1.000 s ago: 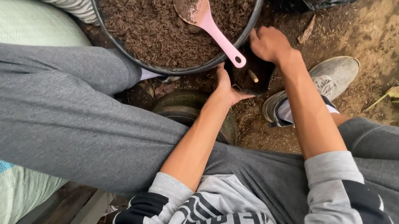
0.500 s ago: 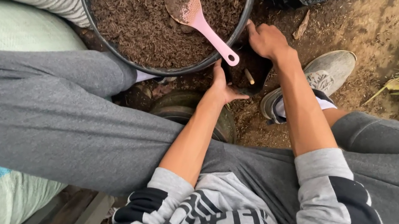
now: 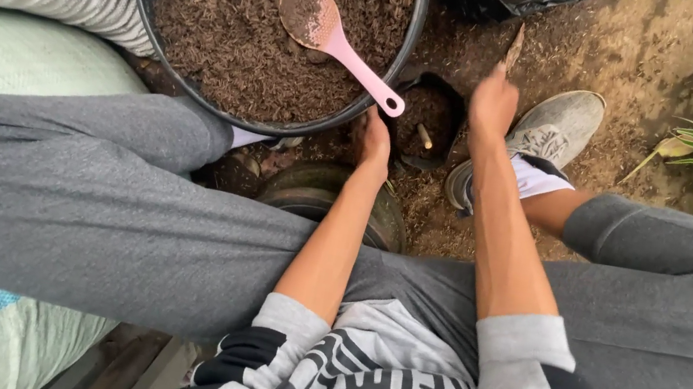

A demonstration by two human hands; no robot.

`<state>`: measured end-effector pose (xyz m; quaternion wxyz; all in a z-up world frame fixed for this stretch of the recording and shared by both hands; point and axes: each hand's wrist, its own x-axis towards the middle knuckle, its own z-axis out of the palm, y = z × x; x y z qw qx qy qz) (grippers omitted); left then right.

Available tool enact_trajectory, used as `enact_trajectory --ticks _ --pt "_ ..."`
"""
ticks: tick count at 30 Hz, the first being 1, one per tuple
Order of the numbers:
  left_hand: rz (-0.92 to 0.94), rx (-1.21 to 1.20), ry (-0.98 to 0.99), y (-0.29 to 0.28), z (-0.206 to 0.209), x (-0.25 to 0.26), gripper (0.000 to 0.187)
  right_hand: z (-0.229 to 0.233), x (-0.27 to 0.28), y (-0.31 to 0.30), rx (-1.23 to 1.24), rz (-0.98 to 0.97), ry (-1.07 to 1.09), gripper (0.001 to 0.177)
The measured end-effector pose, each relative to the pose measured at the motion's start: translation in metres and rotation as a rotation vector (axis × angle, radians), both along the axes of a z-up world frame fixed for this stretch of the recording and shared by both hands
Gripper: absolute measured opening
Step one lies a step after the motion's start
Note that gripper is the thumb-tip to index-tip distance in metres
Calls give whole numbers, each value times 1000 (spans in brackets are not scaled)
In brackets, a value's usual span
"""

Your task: Filling small plastic nursery bags with soil using a scoop and planting wooden cuttings into them.

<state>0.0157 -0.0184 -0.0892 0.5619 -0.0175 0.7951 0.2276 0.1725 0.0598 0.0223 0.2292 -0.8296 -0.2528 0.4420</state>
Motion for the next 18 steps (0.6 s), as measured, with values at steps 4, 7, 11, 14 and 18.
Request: enact_trajectory --ticks 4,7,11,14,18 --pt "-193 169 56 5 52 8 65 -29 1 -19 -77 -352 140 79" --pt "-173 310 -254 11 51 12 77 20 -18 -13 -317 -150 699 99" --pt "-243 203 -201 9 60 9 83 53 -23 -11 -271 59 562 99" --pt "-318 147 -197 8 61 6 87 49 -26 -16 -255 65 417 98" --pt "-303 226 -277 37 160 8 86 99 -47 -6 -220 132 369 104"
